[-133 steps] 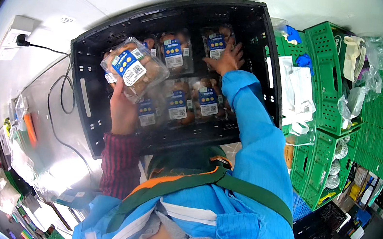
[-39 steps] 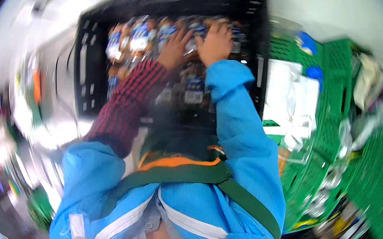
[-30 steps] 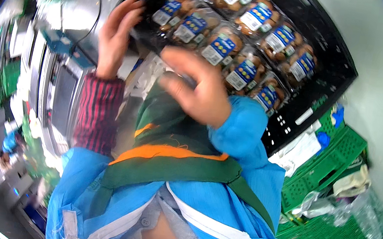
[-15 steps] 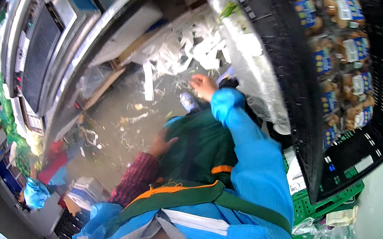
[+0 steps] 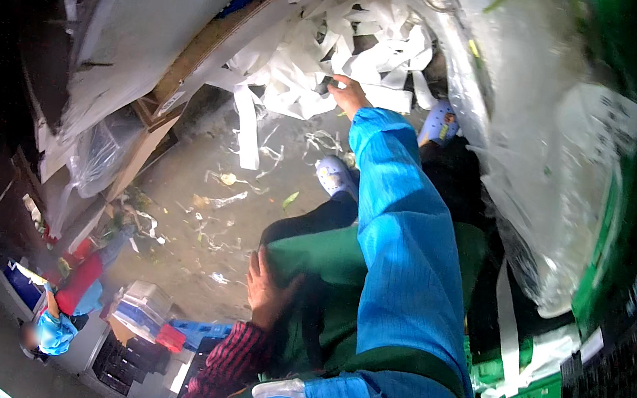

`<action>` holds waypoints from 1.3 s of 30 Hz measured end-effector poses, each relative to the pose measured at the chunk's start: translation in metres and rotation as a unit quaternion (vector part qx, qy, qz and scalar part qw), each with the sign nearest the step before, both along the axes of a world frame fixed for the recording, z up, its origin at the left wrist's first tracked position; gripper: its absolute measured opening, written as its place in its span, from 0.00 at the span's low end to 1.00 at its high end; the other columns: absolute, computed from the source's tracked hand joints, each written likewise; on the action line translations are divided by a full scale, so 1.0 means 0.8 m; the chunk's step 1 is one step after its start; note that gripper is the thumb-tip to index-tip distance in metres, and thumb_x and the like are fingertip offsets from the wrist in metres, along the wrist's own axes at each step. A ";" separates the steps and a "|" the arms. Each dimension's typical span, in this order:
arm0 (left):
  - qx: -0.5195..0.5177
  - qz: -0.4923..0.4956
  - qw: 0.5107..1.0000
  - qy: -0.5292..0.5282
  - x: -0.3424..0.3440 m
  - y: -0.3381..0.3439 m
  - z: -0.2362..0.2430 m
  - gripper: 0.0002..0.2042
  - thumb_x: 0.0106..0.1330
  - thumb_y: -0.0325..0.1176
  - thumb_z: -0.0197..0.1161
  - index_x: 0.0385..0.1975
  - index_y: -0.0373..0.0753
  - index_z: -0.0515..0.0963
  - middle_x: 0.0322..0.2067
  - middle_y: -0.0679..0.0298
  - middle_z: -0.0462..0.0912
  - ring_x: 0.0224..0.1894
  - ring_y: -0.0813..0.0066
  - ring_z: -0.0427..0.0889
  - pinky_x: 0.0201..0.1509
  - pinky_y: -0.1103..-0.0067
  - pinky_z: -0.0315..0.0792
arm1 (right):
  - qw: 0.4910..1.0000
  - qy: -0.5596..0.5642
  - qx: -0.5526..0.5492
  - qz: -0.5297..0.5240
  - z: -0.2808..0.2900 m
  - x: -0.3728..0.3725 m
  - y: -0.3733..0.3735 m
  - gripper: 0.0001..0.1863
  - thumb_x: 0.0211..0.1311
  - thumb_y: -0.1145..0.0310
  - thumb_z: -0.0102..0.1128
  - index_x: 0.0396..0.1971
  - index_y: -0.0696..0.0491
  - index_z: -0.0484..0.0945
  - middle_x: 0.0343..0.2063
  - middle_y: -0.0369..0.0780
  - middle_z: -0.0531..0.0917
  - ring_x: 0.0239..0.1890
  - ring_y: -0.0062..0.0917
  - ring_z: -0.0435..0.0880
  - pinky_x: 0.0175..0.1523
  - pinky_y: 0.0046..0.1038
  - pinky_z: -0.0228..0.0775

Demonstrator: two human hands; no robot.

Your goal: The person labels packaged mushrooms with price stickers, peels them from a roll, and applies them to the packages. They then arrange the labeled packages into a black crate and later transfer them to a blue crate.

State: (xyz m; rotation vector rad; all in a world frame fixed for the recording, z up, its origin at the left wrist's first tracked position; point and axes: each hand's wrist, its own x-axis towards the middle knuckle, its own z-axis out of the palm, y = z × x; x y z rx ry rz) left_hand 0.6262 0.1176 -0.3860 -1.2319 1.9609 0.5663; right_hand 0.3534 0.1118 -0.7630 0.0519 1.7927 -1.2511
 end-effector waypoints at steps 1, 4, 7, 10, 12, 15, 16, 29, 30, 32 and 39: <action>-0.002 -0.011 1.000 0.017 -0.001 -0.012 -0.012 0.50 0.46 0.52 0.71 0.66 0.37 0.50 0.63 0.41 0.54 0.63 0.41 0.58 0.64 0.59 0.58 | 0.996 0.081 -0.017 0.014 -0.029 0.001 -0.011 0.24 0.49 0.61 0.65 0.49 0.50 0.77 0.31 0.44 0.82 0.35 0.35 0.82 0.44 0.31 0.74; -0.020 0.002 0.999 0.046 0.001 -0.017 -0.033 0.50 0.45 0.52 0.72 0.65 0.35 0.51 0.61 0.40 0.56 0.62 0.41 0.59 0.64 0.59 0.58 | 0.965 0.222 0.055 0.130 -0.017 0.022 -0.072 0.32 0.46 0.56 0.68 0.55 0.45 0.72 0.51 0.49 0.74 0.54 0.43 0.73 0.55 0.41 0.66; -0.021 0.006 0.997 0.080 -0.004 -0.024 -0.047 0.50 0.45 0.51 0.72 0.65 0.35 0.51 0.61 0.41 0.57 0.61 0.41 0.60 0.63 0.58 0.58 | 0.949 0.216 0.184 0.136 -0.027 0.018 -0.121 0.44 0.45 0.51 0.69 0.63 0.45 0.59 0.57 0.49 0.69 0.60 0.46 0.66 0.57 0.47 0.59; -0.023 0.005 0.996 0.081 -0.014 -0.031 -0.054 0.49 0.45 0.50 0.73 0.65 0.36 0.52 0.60 0.42 0.58 0.60 0.41 0.61 0.62 0.58 0.59 | 0.946 0.107 0.218 0.213 -0.043 -0.009 -0.136 0.32 0.51 0.60 0.60 0.58 0.51 0.65 0.46 0.48 0.79 0.51 0.43 0.76 0.53 0.43 0.65; -0.020 -0.003 0.995 0.098 -0.019 -0.032 -0.050 0.49 0.44 0.50 0.73 0.64 0.36 0.53 0.60 0.43 0.59 0.60 0.42 0.61 0.62 0.58 0.60 | 0.969 0.161 0.134 0.132 -0.048 -0.003 -0.119 0.19 0.53 0.64 0.53 0.44 0.55 0.76 0.34 0.49 0.83 0.42 0.42 0.81 0.48 0.38 0.70; -0.013 -0.007 0.997 0.076 -0.015 -0.025 -0.034 0.49 0.44 0.52 0.72 0.64 0.36 0.54 0.59 0.44 0.60 0.59 0.43 0.62 0.61 0.59 0.61 | 0.997 -0.004 -0.057 0.052 0.005 -0.005 -0.074 0.17 0.53 0.60 0.55 0.38 0.55 0.80 0.30 0.50 0.83 0.38 0.43 0.82 0.45 0.36 0.71; -0.008 -0.002 0.997 0.072 -0.013 -0.019 -0.026 0.48 0.45 0.53 0.72 0.63 0.36 0.55 0.59 0.45 0.61 0.59 0.44 0.63 0.61 0.59 0.61 | 0.997 0.023 -0.070 0.018 0.039 0.001 -0.054 0.17 0.54 0.60 0.57 0.38 0.55 0.80 0.30 0.49 0.83 0.37 0.41 0.82 0.43 0.35 0.70; 0.416 0.564 0.571 0.427 -0.115 0.006 0.138 0.13 0.70 0.36 0.53 0.48 0.36 0.75 0.47 0.61 0.79 0.49 0.72 0.76 0.56 0.74 0.66 | 0.900 0.129 -0.127 0.396 0.573 0.079 0.163 0.12 0.61 0.66 0.57 0.40 0.57 0.74 0.29 0.48 0.79 0.31 0.40 0.80 0.37 0.34 0.70; 0.428 0.546 0.559 0.454 -0.113 0.008 0.156 0.12 0.70 0.35 0.53 0.47 0.37 0.75 0.46 0.62 0.79 0.48 0.72 0.77 0.54 0.74 0.67 | 0.937 0.103 -0.137 0.303 0.596 0.089 0.169 0.12 0.62 0.67 0.57 0.41 0.58 0.74 0.29 0.46 0.79 0.31 0.33 0.81 0.37 0.31 0.71; 0.432 0.577 0.525 0.453 -0.089 0.010 0.176 0.12 0.70 0.35 0.53 0.47 0.37 0.75 0.45 0.63 0.80 0.47 0.72 0.77 0.54 0.73 0.67 | 0.979 0.009 -0.143 0.143 0.638 0.105 0.181 0.10 0.64 0.72 0.55 0.42 0.60 0.73 0.31 0.39 0.80 0.34 0.15 0.79 0.37 0.21 0.70; 0.426 0.608 0.531 0.408 -0.008 0.008 0.290 0.13 0.69 0.35 0.54 0.48 0.37 0.74 0.47 0.62 0.79 0.50 0.70 0.77 0.56 0.71 0.68 | 0.953 0.062 -0.158 0.251 0.732 0.137 0.201 0.09 0.63 0.66 0.55 0.37 0.55 0.77 0.29 0.44 0.82 0.31 0.31 0.81 0.36 0.29 0.70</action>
